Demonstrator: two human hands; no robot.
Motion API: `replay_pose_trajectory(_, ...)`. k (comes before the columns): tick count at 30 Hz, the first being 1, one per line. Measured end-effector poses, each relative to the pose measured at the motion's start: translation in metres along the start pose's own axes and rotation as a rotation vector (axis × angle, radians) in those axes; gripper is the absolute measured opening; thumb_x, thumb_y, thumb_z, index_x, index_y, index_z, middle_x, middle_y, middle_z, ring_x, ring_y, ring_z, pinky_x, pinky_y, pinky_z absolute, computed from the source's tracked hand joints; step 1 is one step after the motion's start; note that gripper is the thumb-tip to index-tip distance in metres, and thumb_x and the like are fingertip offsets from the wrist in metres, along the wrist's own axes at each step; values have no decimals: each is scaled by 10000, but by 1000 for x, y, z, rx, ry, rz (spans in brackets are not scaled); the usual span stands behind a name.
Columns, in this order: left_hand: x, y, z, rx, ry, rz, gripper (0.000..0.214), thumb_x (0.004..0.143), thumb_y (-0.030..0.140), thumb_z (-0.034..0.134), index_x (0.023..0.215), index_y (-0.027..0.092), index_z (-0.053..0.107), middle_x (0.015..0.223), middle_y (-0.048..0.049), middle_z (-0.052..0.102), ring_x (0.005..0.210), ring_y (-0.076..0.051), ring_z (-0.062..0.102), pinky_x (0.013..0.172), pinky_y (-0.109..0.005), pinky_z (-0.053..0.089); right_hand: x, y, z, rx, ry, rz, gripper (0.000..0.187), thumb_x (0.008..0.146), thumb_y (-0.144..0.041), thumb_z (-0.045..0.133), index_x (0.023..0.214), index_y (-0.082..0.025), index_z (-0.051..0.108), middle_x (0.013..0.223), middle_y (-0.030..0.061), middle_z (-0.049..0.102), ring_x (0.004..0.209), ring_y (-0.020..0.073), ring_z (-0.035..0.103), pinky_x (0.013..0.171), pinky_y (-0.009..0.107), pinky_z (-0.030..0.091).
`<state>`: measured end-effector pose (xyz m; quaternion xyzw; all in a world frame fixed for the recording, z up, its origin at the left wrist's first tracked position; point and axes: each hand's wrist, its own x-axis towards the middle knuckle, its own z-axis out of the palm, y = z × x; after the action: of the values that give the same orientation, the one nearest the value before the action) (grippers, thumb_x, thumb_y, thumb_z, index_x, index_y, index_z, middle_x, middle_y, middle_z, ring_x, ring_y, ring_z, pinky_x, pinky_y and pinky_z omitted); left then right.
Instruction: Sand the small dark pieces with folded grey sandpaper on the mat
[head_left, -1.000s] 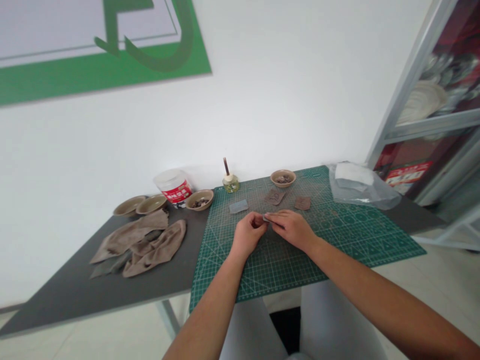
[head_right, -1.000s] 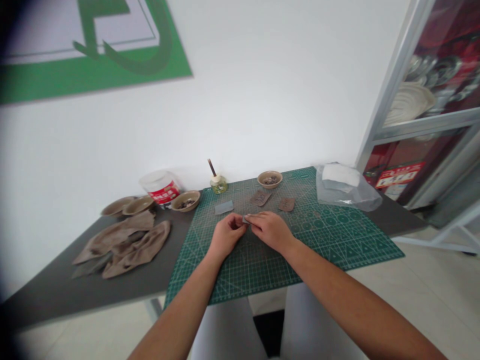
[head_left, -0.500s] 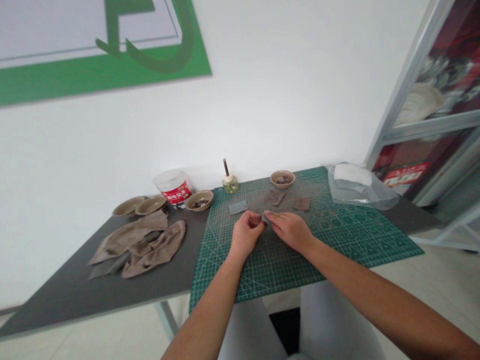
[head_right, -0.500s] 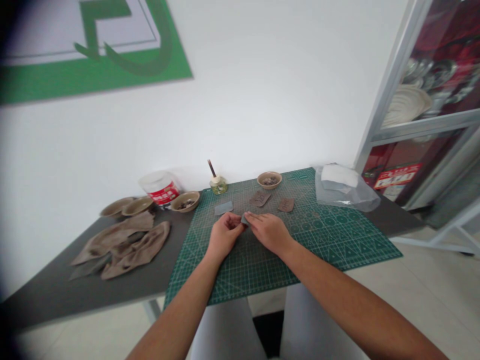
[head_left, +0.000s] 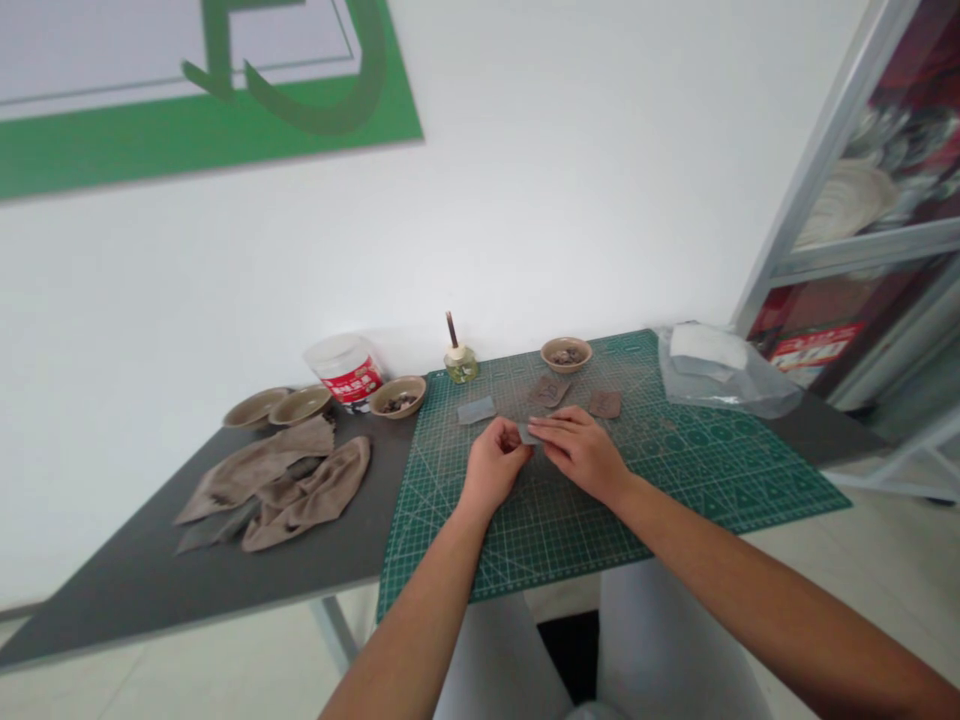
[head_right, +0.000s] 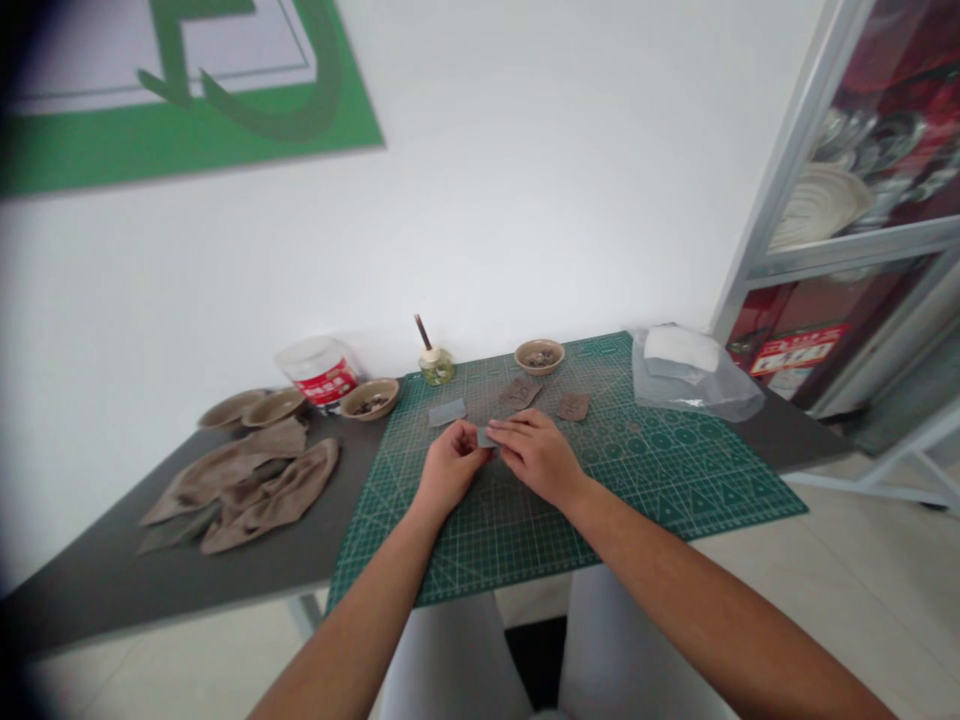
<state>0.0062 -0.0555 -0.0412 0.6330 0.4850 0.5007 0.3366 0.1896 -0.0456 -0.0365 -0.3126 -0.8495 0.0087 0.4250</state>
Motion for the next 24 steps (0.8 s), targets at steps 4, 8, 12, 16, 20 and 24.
replay_pose_trajectory(4,-1,1,0,-31,-14,-29,132,739,243,646,827,178,572,680,28,607,613,-113,572,582,-215,423,0,3,2,-23,-4,31,324,870,-149,577,1173,-237,654,1120,34,698,975,202,609,894,375,501)
replay_pose_trajectory(8,-1,2,1,-16,5,-33,130,734,235,651,815,179,567,685,24,611,613,-116,577,583,-219,431,-2,2,6,-19,-28,7,343,876,-113,536,1189,-210,637,1147,47,686,1018,187,628,936,354,495)
replay_pose_trajectory(12,-2,4,1,36,-7,-26,119,752,249,635,826,176,576,720,13,628,639,-121,586,602,-227,442,-5,0,8,-78,-45,72,348,870,-111,527,1197,-183,621,1112,64,700,985,194,660,896,344,520)
replay_pose_trajectory(16,-4,6,1,152,18,18,90,743,234,637,768,178,572,678,29,601,617,-110,550,581,-213,412,-5,0,8,-107,-95,-23,408,882,-115,518,1277,-202,570,1241,62,637,1082,187,632,934,332,508)
replay_pose_trajectory(20,-4,8,1,152,38,9,107,747,260,639,754,175,575,666,30,599,599,-106,537,573,-211,407,-5,-1,6,-144,-80,-7,407,885,-123,521,1282,-197,573,1250,74,628,1097,197,629,950,351,506)
replay_pose_trajectory(24,-5,9,2,116,38,6,119,731,263,653,746,173,577,652,28,597,587,-108,536,564,-211,405,-5,-4,4,-128,-90,-15,422,888,-123,512,1300,-197,559,1279,74,606,1118,194,617,957,345,504)
